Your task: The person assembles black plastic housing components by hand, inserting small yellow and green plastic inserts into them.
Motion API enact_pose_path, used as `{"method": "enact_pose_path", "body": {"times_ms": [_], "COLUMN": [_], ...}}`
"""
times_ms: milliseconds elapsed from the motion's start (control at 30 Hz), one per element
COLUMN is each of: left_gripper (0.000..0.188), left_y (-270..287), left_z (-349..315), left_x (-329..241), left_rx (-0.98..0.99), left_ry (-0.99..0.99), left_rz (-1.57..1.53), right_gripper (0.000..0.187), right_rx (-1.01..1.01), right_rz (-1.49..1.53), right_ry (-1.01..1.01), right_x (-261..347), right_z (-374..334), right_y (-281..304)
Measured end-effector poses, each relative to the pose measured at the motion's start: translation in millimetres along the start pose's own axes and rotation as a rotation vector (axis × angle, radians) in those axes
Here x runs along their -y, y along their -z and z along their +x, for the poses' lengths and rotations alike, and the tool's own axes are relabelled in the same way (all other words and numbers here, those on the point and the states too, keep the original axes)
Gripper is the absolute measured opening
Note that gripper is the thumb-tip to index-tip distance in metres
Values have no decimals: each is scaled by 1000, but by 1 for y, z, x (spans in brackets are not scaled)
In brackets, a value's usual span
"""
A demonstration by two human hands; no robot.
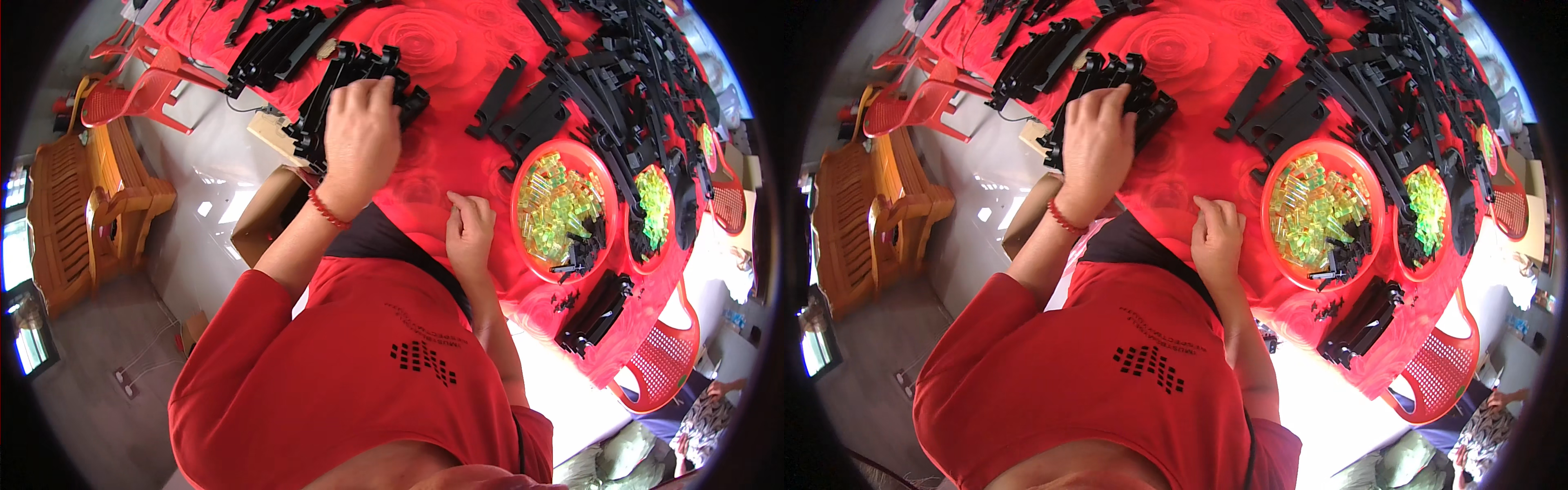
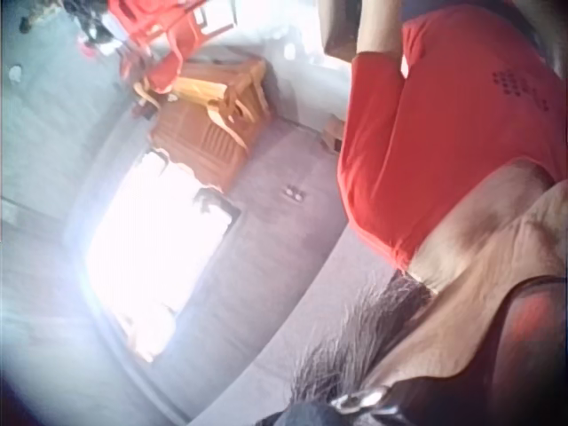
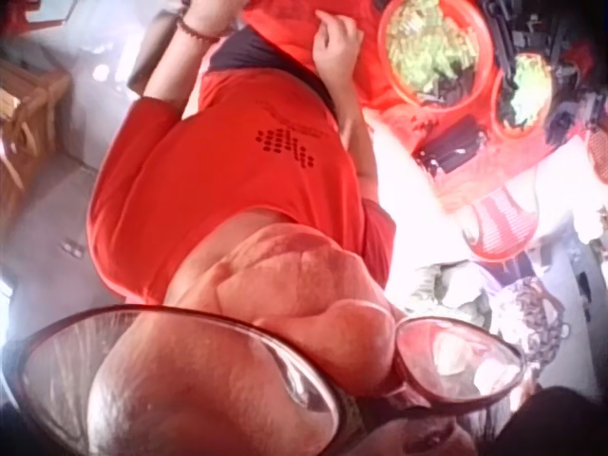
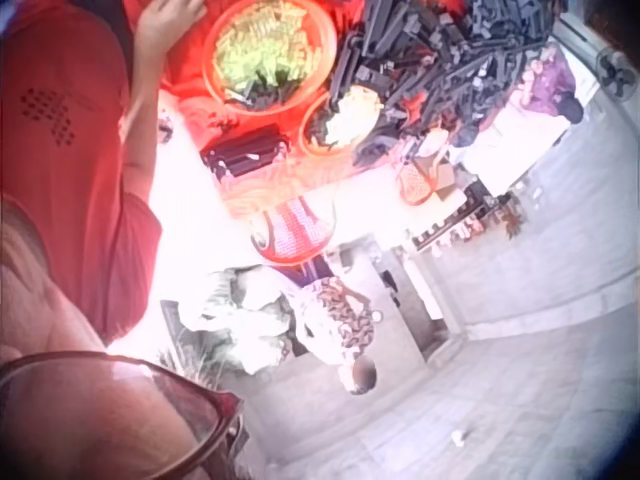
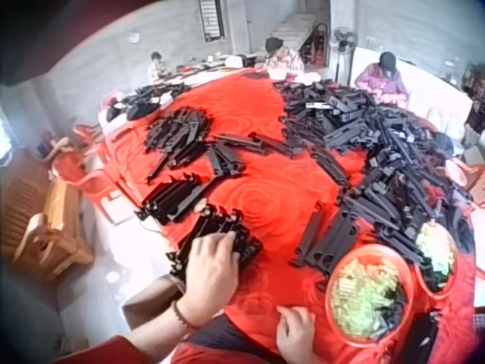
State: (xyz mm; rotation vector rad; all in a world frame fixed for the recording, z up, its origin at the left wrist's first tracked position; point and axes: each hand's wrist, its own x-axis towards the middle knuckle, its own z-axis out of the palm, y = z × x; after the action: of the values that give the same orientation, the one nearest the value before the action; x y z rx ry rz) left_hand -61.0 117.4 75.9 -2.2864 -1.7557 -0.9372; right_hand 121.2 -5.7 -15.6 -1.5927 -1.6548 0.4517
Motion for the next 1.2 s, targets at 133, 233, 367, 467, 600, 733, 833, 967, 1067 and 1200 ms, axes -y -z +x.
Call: {"method": "enact_pose_path", "body": {"times_ms": [133,233,367,467,600,733,833,967,1067,1200], "left_gripper": [41,42,37,33,25,30,48,54,33,18], "left_y": [-54,-120,-146,-143,-131,-108,-96,-86,-76,-78], "left_z": [22,43,63,63,37,18,6,-3,4,2], "left_x": [-40,-59,-71,-70,-65,-67,-76,-83,-82,-66], "left_rx": [225,313,509,484,222,163,144,148,565,840], "left_ry": [-54,25,94,164,205,102,212,261,749,973], "left_rz": [-210,-132,-144,-169,-372,-647,-753,-837,-1612,-2045], "right_gripper": [27,27,29,30,30,29,31,32,33,33], "right_rx": [24,24,30,34,20,38,31,6,-16,-15], "right_rz": [-2,-7,4,4,-12,-29,-47,-49,-60,-83], "right_ry": [10,34,17,9,48,14,28,28,27,76], "right_x": [1,3,6,4,-1,4,5,-2,-6,-2], "right_z": [1,1,-1,-2,-1,0,1,-1,-3,0], "right_y": [3,1,2,1,-1,3,3,-2,-3,-2]}}
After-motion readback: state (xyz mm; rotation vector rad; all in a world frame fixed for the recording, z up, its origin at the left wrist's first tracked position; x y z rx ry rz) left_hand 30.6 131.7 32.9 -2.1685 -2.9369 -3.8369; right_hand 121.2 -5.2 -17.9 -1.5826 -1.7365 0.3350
